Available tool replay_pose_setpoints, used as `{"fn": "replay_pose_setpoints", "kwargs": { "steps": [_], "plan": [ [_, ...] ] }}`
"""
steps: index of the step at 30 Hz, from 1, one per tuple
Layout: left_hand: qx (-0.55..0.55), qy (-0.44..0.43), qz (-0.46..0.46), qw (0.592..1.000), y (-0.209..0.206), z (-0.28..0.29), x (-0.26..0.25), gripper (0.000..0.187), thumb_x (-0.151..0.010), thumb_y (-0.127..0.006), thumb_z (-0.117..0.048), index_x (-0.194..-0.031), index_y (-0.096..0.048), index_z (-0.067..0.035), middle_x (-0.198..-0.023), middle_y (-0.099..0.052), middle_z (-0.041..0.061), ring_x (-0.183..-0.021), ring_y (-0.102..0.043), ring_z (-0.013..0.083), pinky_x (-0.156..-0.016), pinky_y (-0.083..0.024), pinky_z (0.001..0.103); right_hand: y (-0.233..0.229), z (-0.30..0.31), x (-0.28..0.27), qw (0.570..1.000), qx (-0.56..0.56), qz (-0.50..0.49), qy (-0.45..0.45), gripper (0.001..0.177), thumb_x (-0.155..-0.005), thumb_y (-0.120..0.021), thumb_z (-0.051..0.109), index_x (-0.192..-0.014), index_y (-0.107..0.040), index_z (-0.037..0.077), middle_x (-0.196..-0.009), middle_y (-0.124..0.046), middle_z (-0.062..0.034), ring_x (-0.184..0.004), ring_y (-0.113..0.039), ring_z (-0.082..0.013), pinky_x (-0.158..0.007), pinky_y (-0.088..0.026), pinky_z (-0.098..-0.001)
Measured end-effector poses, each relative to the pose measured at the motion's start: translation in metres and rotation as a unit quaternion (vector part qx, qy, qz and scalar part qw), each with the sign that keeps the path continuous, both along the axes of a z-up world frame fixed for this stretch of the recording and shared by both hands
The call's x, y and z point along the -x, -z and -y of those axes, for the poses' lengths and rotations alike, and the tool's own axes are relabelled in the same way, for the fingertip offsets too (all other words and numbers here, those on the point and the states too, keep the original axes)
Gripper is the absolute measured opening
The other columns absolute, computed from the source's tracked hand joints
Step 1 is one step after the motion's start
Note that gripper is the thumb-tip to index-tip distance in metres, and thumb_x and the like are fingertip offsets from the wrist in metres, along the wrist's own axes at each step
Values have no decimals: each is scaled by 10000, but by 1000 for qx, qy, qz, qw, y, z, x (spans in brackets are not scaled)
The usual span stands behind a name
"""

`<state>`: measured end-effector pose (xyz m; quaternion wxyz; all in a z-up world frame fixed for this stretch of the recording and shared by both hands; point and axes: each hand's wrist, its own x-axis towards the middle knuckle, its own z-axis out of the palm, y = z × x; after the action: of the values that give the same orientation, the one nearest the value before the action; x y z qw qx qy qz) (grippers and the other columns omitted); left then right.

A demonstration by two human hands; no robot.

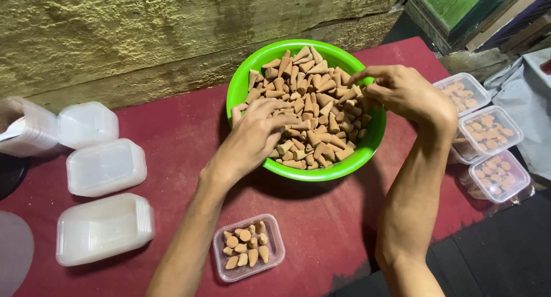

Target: Packing incense cones from a large bowl into small plastic containers

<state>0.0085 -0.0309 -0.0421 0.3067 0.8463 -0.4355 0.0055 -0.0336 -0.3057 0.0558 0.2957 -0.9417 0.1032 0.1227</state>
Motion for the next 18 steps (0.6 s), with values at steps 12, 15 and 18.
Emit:
{"fn": "replay_pose_setpoints", "kwargs": {
  "steps": [12,15,18],
  "plan": [
    [-4,-67,19,998,2,-20,-15,243,-979,-638,-253,-1215,-695,-239,-1154,-671,9,-1172,-571,231,-999,-304,484,38,2,-17,994,76,-45,-61,555,-565,-893,295,-1099,-764,214,-946,-818,-8,-1003,-744,-252,-886,-565,-428],
    [-12,-60,9,998,21,-17,-21,253,-986,-630,-265,-1230,-688,-224,-1152,-673,23,-1158,-576,236,-988,-302,500,40,2,-22,991,111,-19,-69,636,-536,-926,268,-1140,-743,186,-990,-803,-51,-1032,-732,-308,-881,-566,-462],
    [-16,-50,8,999,-3,-15,-9,255,-988,-629,-283,-1226,-690,-214,-1135,-682,37,-1142,-586,246,-980,-301,517,41,-12,-21,989,125,-24,-81,689,-573,-877,193,-1237,-697,192,-1057,-790,-60,-1075,-717,-338,-912,-560,-498]
  ]
}}
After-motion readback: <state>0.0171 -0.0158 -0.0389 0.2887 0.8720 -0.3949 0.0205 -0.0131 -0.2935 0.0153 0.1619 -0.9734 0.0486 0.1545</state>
